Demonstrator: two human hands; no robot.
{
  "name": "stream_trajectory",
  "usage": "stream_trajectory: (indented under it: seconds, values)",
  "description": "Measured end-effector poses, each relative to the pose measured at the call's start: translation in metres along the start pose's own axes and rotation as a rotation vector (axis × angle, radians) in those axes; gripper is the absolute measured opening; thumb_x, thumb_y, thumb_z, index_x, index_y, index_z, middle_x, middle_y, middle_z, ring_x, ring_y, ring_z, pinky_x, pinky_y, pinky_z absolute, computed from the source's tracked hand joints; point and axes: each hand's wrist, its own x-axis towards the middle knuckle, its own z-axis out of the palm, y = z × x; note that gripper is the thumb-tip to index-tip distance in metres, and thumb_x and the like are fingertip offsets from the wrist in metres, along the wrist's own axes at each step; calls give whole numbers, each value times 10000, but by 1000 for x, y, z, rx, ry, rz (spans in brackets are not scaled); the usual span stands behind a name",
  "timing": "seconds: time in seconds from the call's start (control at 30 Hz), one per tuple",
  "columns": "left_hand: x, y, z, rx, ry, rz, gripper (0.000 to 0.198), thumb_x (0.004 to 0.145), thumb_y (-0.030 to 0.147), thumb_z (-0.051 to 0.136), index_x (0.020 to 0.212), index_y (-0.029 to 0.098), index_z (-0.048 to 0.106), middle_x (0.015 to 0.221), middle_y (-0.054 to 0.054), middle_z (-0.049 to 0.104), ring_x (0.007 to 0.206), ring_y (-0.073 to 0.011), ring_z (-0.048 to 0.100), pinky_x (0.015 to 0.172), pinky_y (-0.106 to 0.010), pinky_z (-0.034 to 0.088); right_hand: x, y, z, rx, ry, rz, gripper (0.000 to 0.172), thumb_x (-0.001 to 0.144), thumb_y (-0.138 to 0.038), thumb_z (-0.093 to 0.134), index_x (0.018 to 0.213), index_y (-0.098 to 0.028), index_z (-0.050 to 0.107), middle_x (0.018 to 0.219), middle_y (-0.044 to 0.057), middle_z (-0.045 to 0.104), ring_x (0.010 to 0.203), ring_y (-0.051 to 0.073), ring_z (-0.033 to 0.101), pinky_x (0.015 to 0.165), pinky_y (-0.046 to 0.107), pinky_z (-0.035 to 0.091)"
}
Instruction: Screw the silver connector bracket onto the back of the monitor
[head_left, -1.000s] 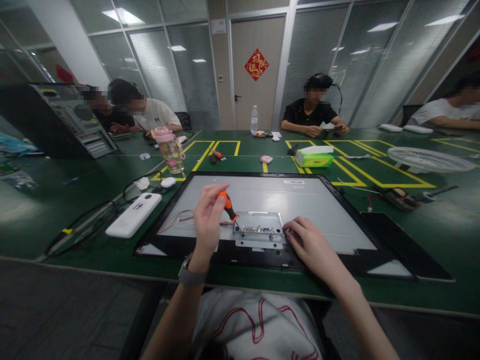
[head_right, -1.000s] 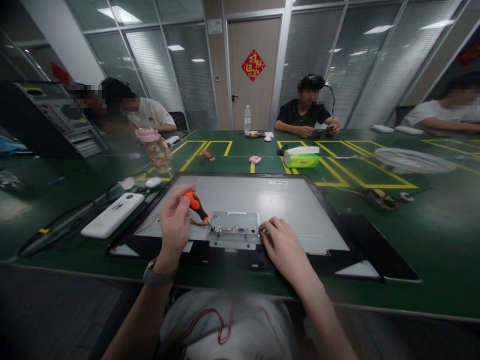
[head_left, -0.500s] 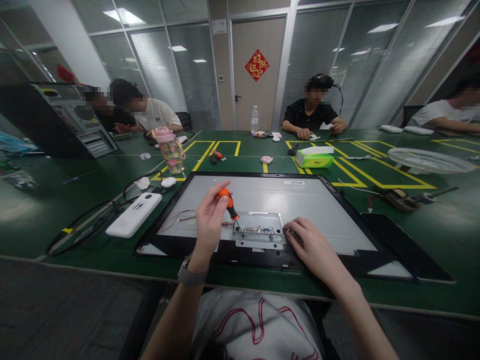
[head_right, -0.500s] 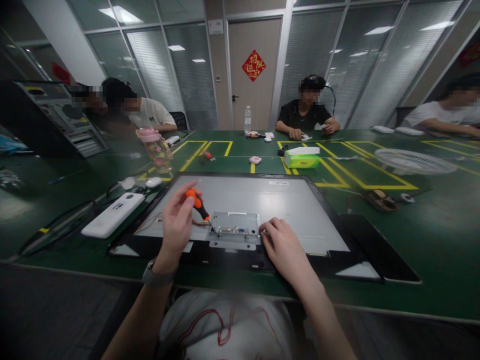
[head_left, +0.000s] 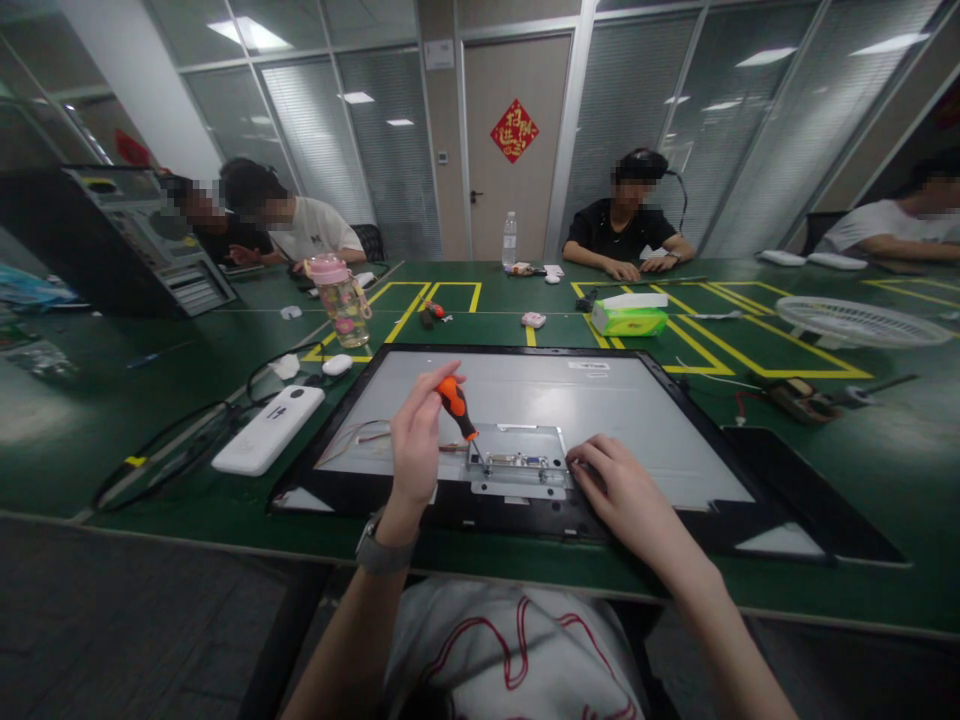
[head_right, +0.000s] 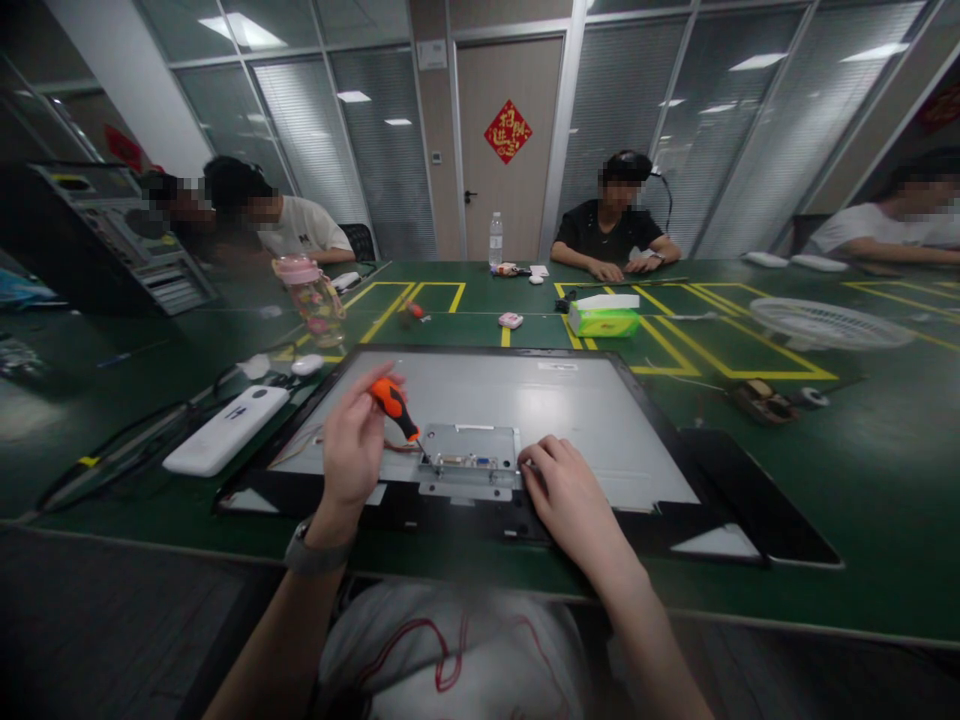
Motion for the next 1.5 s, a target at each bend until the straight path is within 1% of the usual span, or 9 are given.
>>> stream_trajectory:
  seconds: [0.2, 0.37, 0.47, 0.67, 0.9, 1.1, 1.23, 1.37, 1.5]
  values:
    - [-1, 0, 0, 85, 25, 78, 219, 855, 295, 656, 1049, 216, 721, 933, -35, 632, 763, -115, 608, 704, -222, 508, 0, 2, 1, 1, -33, 9, 188, 951, -176, 430, 920, -192, 614, 922, 87, 607, 865, 251, 580, 814, 418, 502]
    - [0, 3, 2, 25, -14, -14, 305, 917, 320, 551, 1169, 202, 678, 992, -75, 691, 877, -166, 656, 811, -287, 526, 0, 0, -1, 4, -34, 9, 194, 948, -176, 423, 914, -199, 613, 917, 85, 610, 865, 253, 586, 804, 415, 506]
    - [-1, 4, 3, 138, 5, 105, 284, 835, 242, 673, 1117, 214, 696, 928, -37, 661, 834, -136, 634, 784, -248, 519, 1, -1, -1, 2, -14, 6, 193, 939, -174, 430, 905, -203, 619, 907, 83, 616, 854, 251, 593, 795, 410, 511]
    - [2, 23, -5, 365, -191, 207, 341, 838, 170, 673, 1175, 211, 634, 1016, -64, 691, 884, -157, 671, 842, -298, 553, 0, 0, 0, 8, -12, 6, 191, 934, -169, 436, 907, -201, 623, 906, 84, 611, 845, 247, 594, 789, 404, 515]
    - [33, 51, -39, 405, 183, 402, 366, 679, 149, 792, 915, 204, 518, 899, 8, 657, 862, -163, 702, 842, -339, 578, 0, 2, 1, 16, -25, 6, 192, 952, -185, 429, 917, -202, 617, 921, 88, 611, 869, 264, 580, 811, 428, 506]
    - [23, 8, -98, 804, -13, 1, 289, 699, 283, 712, 660, 201, 437, 735, 12, 597, 748, -161, 649, 713, -286, 533, 1, 5, 4, 27, -17, -1, 194, 940, -183, 426, 916, -207, 617, 910, 91, 613, 864, 270, 584, 805, 440, 508]
    - [18, -8, -126, 1033, -242, -75, 187, 716, 304, 643, 648, 202, 502, 702, 10, 570, 696, -168, 594, 675, -284, 492, 1, 5, 4, 38, -18, 5, 196, 933, -189, 421, 907, -211, 614, 908, 93, 617, 867, 275, 589, 807, 444, 505]
    - [21, 1, -119, 1082, -365, -87, 106, 767, 261, 560, 683, 203, 592, 759, -24, 635, 740, -197, 621, 728, -313, 497, 1, 3, -1, 117, -20, 35, 178, 944, -237, 421, 970, -209, 594, 928, 90, 617, 858, 262, 607, 800, 431, 508]
    - [23, 16, -83, 895, -514, -80, 220, 847, 359, 590, 976, 202, 673, 1038, -62, 682, 985, -221, 647, 896, -335, 498, 12, 8, -12, 206, -27, 39, 249, 913, -337, 536, 1128, -213, 548, 1002, 87, 614, 917, 255, 611, 833, 414, 505]
